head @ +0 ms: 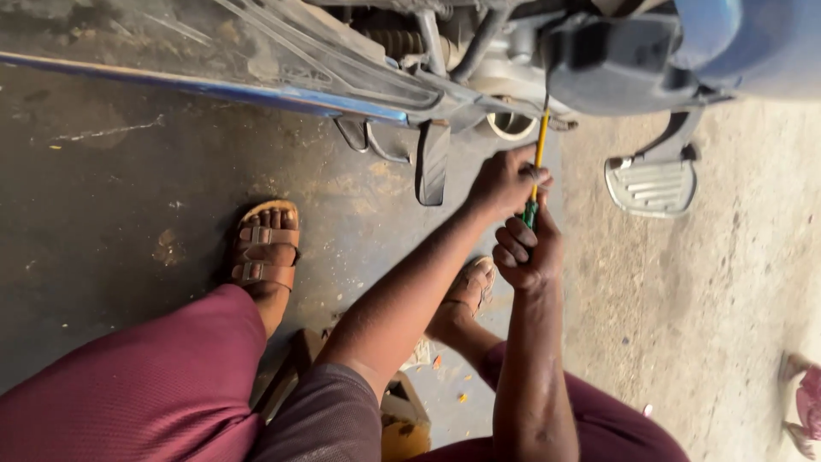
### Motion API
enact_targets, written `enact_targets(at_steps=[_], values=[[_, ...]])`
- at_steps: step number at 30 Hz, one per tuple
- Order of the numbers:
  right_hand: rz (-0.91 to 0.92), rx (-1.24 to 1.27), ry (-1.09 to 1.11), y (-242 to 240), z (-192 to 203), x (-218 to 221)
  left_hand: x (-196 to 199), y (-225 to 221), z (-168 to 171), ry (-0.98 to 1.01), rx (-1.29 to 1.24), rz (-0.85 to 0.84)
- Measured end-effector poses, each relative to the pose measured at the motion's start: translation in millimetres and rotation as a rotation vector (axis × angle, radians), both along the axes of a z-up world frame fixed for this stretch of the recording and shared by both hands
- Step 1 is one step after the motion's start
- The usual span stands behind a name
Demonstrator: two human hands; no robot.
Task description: Repairing a blue scooter by removing body panels and accessing internal engine components using a screwdriver.
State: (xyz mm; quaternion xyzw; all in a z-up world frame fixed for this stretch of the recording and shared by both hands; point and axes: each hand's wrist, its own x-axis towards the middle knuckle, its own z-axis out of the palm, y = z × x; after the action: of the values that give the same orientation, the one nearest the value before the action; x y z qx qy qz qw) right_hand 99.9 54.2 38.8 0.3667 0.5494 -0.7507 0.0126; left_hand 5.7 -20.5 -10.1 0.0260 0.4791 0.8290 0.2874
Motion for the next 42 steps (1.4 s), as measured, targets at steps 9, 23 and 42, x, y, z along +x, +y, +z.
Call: enact_targets(at_steps=[9, 23, 42], values=[[0.033, 1.503, 0.357, -23.7, -21.7, 20.4, -3.2, 30.3, -22.9, -0.109, 0.116, 0.013], [-0.11, 0.614, -0.016, -21.6, 23.1, -2.1, 6.4, 18.9, -19.1, 0.28, -0.317, -0.049], [0.21, 0.009, 0.126, -3.9, -90.3, 109.1, 98.4, -32.2, -105.8, 0.178, -0.557, -0.079]])
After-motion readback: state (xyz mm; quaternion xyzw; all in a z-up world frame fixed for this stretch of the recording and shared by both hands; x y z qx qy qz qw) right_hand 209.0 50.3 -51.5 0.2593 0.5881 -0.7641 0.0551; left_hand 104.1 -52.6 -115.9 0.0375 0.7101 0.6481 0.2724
